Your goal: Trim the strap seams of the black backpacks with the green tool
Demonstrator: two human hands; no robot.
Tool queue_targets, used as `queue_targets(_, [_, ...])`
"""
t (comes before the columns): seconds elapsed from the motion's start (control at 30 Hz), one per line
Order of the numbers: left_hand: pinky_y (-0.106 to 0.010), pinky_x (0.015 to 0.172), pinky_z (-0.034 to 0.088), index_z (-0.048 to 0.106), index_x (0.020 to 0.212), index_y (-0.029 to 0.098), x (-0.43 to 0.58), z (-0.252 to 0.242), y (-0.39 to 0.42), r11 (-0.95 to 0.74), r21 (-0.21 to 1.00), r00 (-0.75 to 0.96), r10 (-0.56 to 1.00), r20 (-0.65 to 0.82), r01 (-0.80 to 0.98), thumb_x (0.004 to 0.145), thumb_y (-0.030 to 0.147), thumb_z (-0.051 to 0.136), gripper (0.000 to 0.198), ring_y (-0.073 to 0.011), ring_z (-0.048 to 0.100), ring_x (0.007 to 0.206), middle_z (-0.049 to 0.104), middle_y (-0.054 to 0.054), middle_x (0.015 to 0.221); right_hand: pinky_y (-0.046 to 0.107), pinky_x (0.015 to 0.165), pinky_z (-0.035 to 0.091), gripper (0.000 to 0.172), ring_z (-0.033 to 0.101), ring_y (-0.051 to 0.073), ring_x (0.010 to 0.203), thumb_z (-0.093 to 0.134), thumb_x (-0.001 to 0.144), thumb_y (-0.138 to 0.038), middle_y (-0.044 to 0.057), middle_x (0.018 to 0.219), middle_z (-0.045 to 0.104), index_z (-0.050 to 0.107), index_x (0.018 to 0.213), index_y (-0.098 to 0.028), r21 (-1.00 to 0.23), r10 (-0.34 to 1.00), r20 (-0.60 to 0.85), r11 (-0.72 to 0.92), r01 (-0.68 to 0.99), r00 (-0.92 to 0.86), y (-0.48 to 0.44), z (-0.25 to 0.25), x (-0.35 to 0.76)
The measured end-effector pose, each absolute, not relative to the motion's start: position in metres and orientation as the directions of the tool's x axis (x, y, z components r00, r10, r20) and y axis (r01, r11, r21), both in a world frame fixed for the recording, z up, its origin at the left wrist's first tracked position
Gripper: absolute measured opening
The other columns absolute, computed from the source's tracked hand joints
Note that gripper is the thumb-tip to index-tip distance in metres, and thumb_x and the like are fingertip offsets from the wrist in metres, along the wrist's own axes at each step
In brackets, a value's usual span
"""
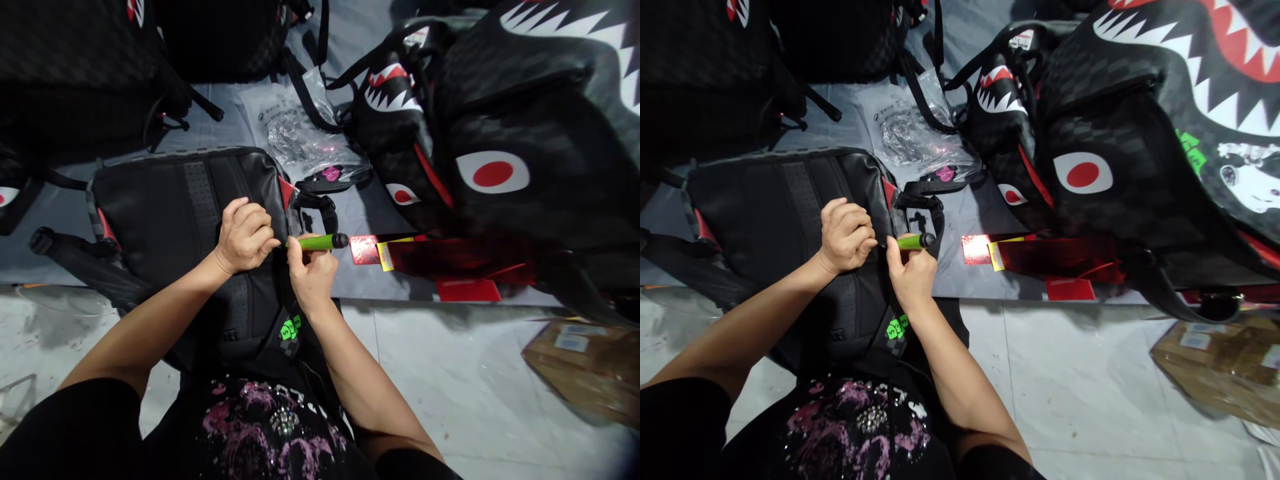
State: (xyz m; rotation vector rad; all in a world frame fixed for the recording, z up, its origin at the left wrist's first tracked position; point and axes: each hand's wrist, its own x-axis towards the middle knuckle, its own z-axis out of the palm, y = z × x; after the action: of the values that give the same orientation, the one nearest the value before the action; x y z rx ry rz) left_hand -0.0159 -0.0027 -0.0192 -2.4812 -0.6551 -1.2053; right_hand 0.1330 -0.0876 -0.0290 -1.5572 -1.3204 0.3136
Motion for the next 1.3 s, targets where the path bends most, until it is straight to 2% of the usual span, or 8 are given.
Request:
queue_targets(0.23, [-0.043, 0.100, 0.039, 0.060, 0.073, 0.021, -0.014, -0.018, -0.002, -0.842, -0.074, 0.543, 0.275, 0.793, 0.534, 0.102, 0.044, 0.037, 0.043, -0.0202, 0.062, 0.094, 0.065, -0.003, 0.079, 0.027, 0.057, 0.050, 0.035, 0.065, 0.017, 0.057, 0.056, 0.093, -0.052, 0.002, 0.066, 0.067, 0.064, 0.084, -0.019, -0.928, 0.916, 0.153, 0.004, 0.373, 0.370, -0.083, -0.019, 0.138])
queue_targets(0.43, [-0.043, 0.099, 0.039, 0.060, 0.073, 0.022, -0.014, -0.018, -0.002, -0.845, -0.071, 0.545, 0.276, 0.792, 0.530, 0.102, 0.044, 0.037, 0.043, -0.0201, 0.063, 0.094, 0.066, -0.002, 0.079, 0.027, 0.051, 0.047, 0.037, 0.064, 0.018, 0.054, 0.058, 0.090, -0.055, 0.002, 0.060, 0.066, 0.062, 0.079, -0.020, -0.938, 0.932, 0.054, -0.075, 0.338, 0.358, -0.080, -0.015, 0.142])
queue_targets(0.67, [-0.044, 0.100, 0.038, 0.061, 0.074, 0.022, -0.015, -0.021, -0.002, -0.854, -0.031, 0.539, 0.300, 0.787, 0.519, 0.101, 0.044, 0.040, 0.041, -0.0203, 0.062, 0.096, 0.066, -0.002, 0.082, 0.026, 0.047, 0.045, 0.035, 0.062, 0.016, 0.050, 0.062, 0.088, -0.053, 0.000, 0.058, 0.064, 0.061, 0.078, -0.020, -0.965, 0.926, 0.015, -0.086, 0.249, 0.378, -0.082, -0.014, 0.143])
queue_targets(0.87, [-0.044, 0.099, 0.038, 0.061, 0.073, 0.022, -0.015, -0.018, -0.002, -0.848, -0.037, 0.537, 0.300, 0.789, 0.529, 0.102, 0.044, 0.038, 0.043, -0.0200, 0.062, 0.095, 0.066, -0.002, 0.081, 0.023, 0.040, 0.041, 0.036, 0.055, 0.011, 0.039, 0.064, 0.086, -0.053, -0.002, 0.056, 0.064, 0.058, 0.080, -0.019, -0.990, 0.939, -0.090, -0.120, 0.072, 0.331, -0.078, -0.013, 0.148])
queue_targets(0.97, [-0.044, 0.099, 0.038, 0.062, 0.072, 0.021, -0.015, -0.018, -0.002, -0.850, -0.023, 0.532, 0.308, 0.789, 0.527, 0.101, 0.043, 0.038, 0.043, -0.0205, 0.061, 0.095, 0.065, -0.003, 0.079, 0.022, 0.040, 0.042, 0.038, 0.056, 0.010, 0.039, 0.064, 0.086, -0.056, -0.002, 0.057, 0.065, 0.057, 0.079, -0.018, -0.988, 0.928, -0.115, -0.143, 0.053, 0.355, -0.076, -0.014, 0.150])
queue_targets(1.07, [-0.044, 0.099, 0.038, 0.062, 0.072, 0.022, -0.015, -0.019, -0.002, -0.853, -0.013, 0.528, 0.311, 0.791, 0.523, 0.101, 0.042, 0.039, 0.042, -0.0209, 0.061, 0.094, 0.065, -0.003, 0.079, 0.021, 0.040, 0.041, 0.039, 0.056, 0.010, 0.039, 0.065, 0.085, -0.056, -0.002, 0.057, 0.065, 0.057, 0.080, -0.018, -0.989, 0.953, -0.118, -0.138, 0.053, 0.277, -0.073, -0.014, 0.151])
queue_targets(1.3, [-0.046, 0.101, 0.035, 0.064, 0.075, 0.022, -0.016, -0.021, -0.001, -0.856, 0.003, 0.545, 0.331, 0.771, 0.517, 0.100, 0.043, 0.040, 0.040, -0.0218, 0.060, 0.096, 0.067, -0.003, 0.083, 0.020, 0.040, 0.041, 0.038, 0.056, 0.010, 0.039, 0.065, 0.085, -0.055, -0.004, 0.053, 0.062, 0.055, 0.078, -0.019, -0.987, 0.960, -0.111, -0.137, 0.084, 0.255, -0.071, -0.015, 0.154])
